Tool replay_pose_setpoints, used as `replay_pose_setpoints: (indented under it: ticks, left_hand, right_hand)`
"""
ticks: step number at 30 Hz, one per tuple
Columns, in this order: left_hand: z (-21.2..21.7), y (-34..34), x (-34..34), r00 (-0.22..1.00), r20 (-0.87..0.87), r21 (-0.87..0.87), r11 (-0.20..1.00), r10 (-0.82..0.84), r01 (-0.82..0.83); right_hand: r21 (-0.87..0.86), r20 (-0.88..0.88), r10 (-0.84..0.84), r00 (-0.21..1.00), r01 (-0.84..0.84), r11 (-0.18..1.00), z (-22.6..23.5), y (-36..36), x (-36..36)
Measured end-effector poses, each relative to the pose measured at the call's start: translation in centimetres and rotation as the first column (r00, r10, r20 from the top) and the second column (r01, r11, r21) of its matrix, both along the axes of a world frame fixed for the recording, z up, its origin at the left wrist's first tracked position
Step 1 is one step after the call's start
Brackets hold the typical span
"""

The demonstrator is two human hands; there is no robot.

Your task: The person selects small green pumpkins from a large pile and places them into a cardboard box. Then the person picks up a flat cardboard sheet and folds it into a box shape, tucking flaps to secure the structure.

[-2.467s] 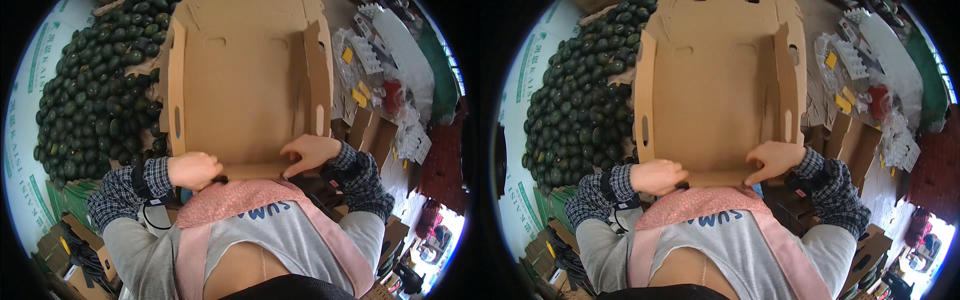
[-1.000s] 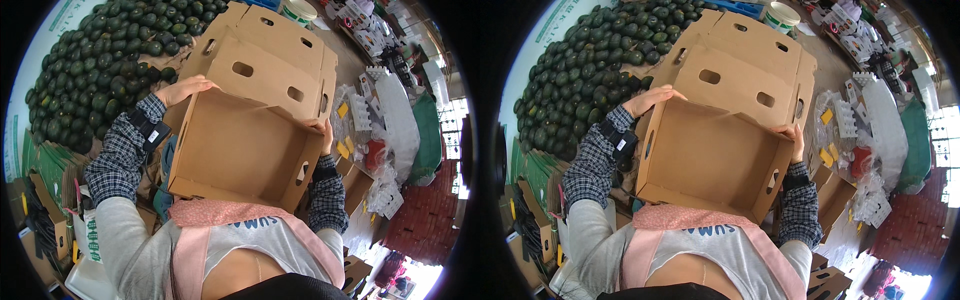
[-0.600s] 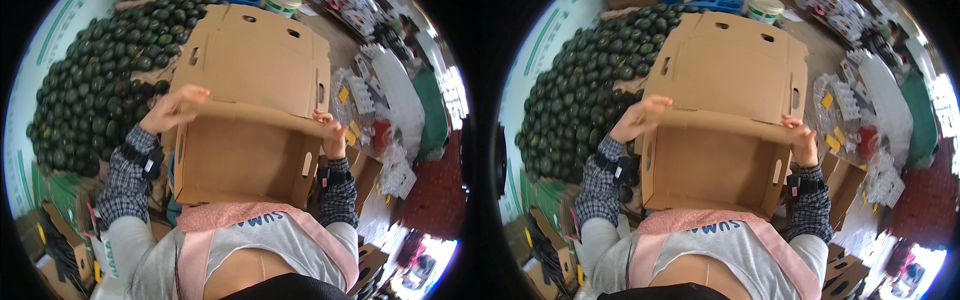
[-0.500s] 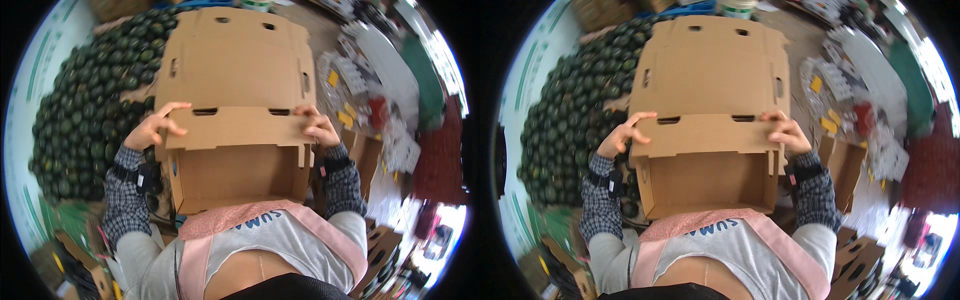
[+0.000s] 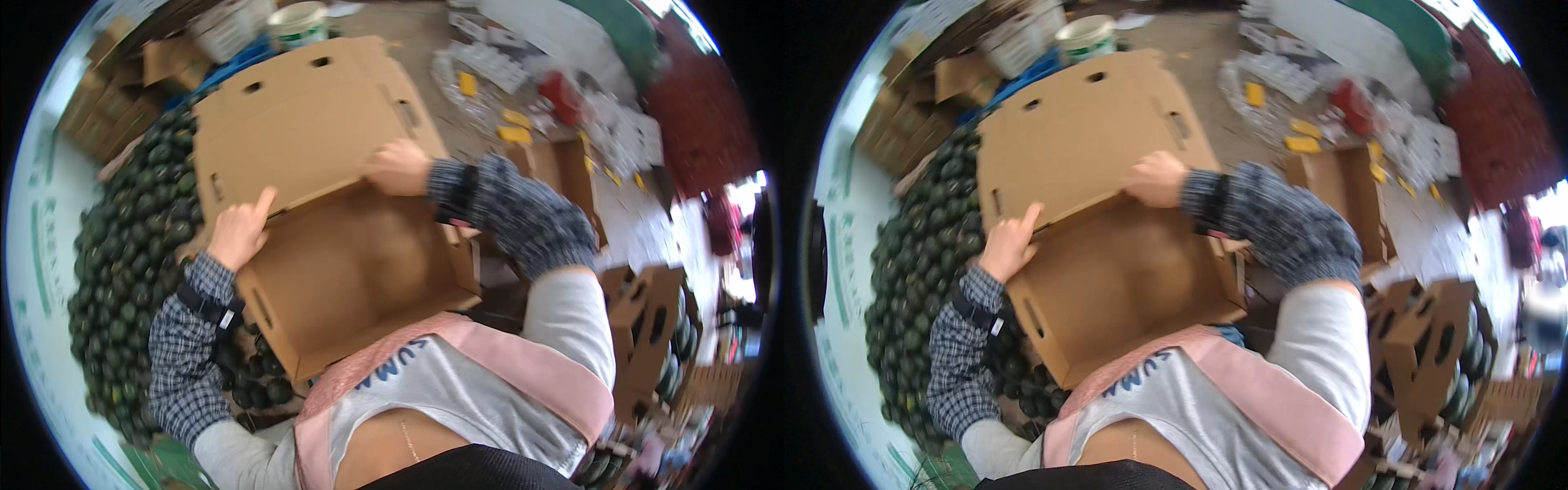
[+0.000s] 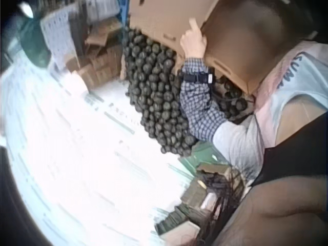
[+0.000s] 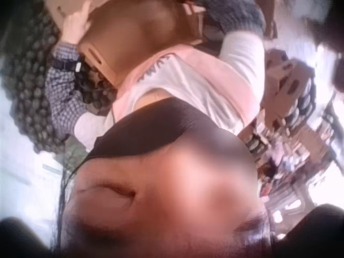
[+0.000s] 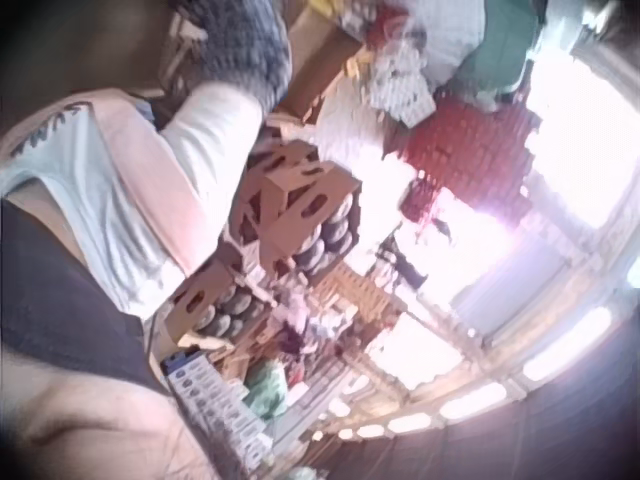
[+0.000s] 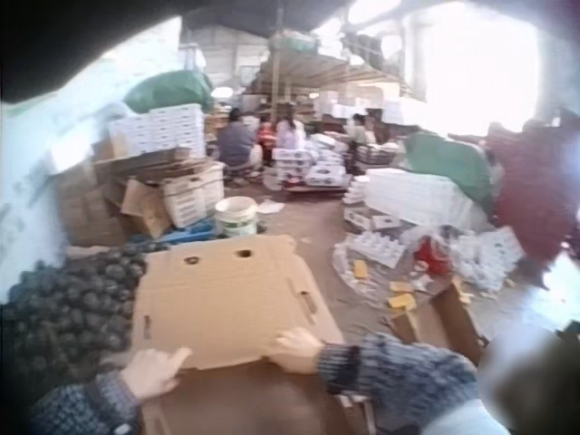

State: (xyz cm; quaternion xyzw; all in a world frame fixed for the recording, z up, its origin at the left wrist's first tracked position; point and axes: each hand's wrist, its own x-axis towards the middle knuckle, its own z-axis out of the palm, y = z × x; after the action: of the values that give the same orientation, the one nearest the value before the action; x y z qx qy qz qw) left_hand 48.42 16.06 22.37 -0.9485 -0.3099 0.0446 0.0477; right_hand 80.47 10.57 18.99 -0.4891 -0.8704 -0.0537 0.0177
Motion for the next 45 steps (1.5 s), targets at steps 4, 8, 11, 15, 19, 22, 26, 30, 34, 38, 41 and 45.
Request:
replay_pose_setpoints:
  ticks: [4, 8, 11, 15, 19, 22, 26, 30, 34, 38, 41, 45]
  left_hand:
    - [1.8, 4.4, -3.5, 0.535, 0.73, -0.599, 0.775, 0.425, 0.202]
    - [-3.5, 8.8, -7.5, 0.615, 0.49, -0.369, 0.786, 0.618, -0.497]
    - [-5.9, 10.8, -5.1, 0.591, 0.191, -0.434, 0.607, 0.784, -0.666]
    - [-7.8, 10.8, -2.7, 0.547, 0.22, -0.284, 0.589, 0.808, -0.756]
    - [-8.2, 11.9, -3.2, 0.587, 0.24, -0.291, 0.634, 0.773, -0.716]
    - [-9.2, 13.5, -7.0, 0.494, 0.325, -0.223, 0.573, 0.806, -0.789]
    - [-9.5, 10.3, -14.5, 0.426, 0.718, 0.036, 0.581, 0.551, -0.813]
    - [-7.8, 3.0, -11.5, 0.48, 0.396, -0.467, 0.622, 0.783, -0.628]
    - [-14.1, 1.0, -12.6, 0.434, 0.384, -0.745, 0.551, 0.815, -0.376]
    - [-13.8, -0.5, -11.8, 0.386, 0.439, -0.696, 0.579, 0.811, -0.425]
    - [-13.0, -1.0, -11.3, 0.348, 0.476, -0.719, 0.585, 0.808, -0.376]
    - [-9.2, -2.0, -9.7, 0.211, 0.42, -0.877, 0.455, 0.882, -0.156]
  right_hand:
    - [0.28, -0.344, -0.274, 0.898, 0.376, 0.883, 3.3, -6.9, 7.9]
    - [0.031, -0.584, -0.693, 0.423, 0.865, 0.501, 1.7, -20.9, 19.0]
    - [-0.058, -0.607, -0.785, 0.121, 0.979, 0.195, -7.0, -30.3, 26.9]
    - [-0.301, -0.452, -0.847, -0.28, 0.942, -0.151, -10.8, -35.9, 29.2]
    - [0.07, 0.094, -0.9, -0.425, 0.905, -0.42, -3.9, -31.5, 21.2]
    - [0.438, -0.207, -0.958, 0.197, 0.895, 0.089, -2.3, -28.5, 22.1]
    - [0.359, 0.01, -0.643, 0.766, 0.597, 0.717, 1.8, -12.3, 10.9]
    - [0.047, -0.311, -0.726, 0.614, 0.772, 0.633, -2.7, 2.6, 6.9]
    - [-0.018, -0.25, -0.699, 0.671, 0.718, 0.696, -6.5, 8.6, 7.3]
    - [0.073, -0.398, -0.839, 0.371, 0.924, 0.375, -5.0, 7.3, 10.0]
    - [0.088, -0.458, -0.815, 0.354, 0.931, 0.355, -5.0, 2.2, 11.5]
    - [-0.545, -0.269, -0.8, 0.536, 0.6, 0.585, -3.5, -2.1, 8.9]
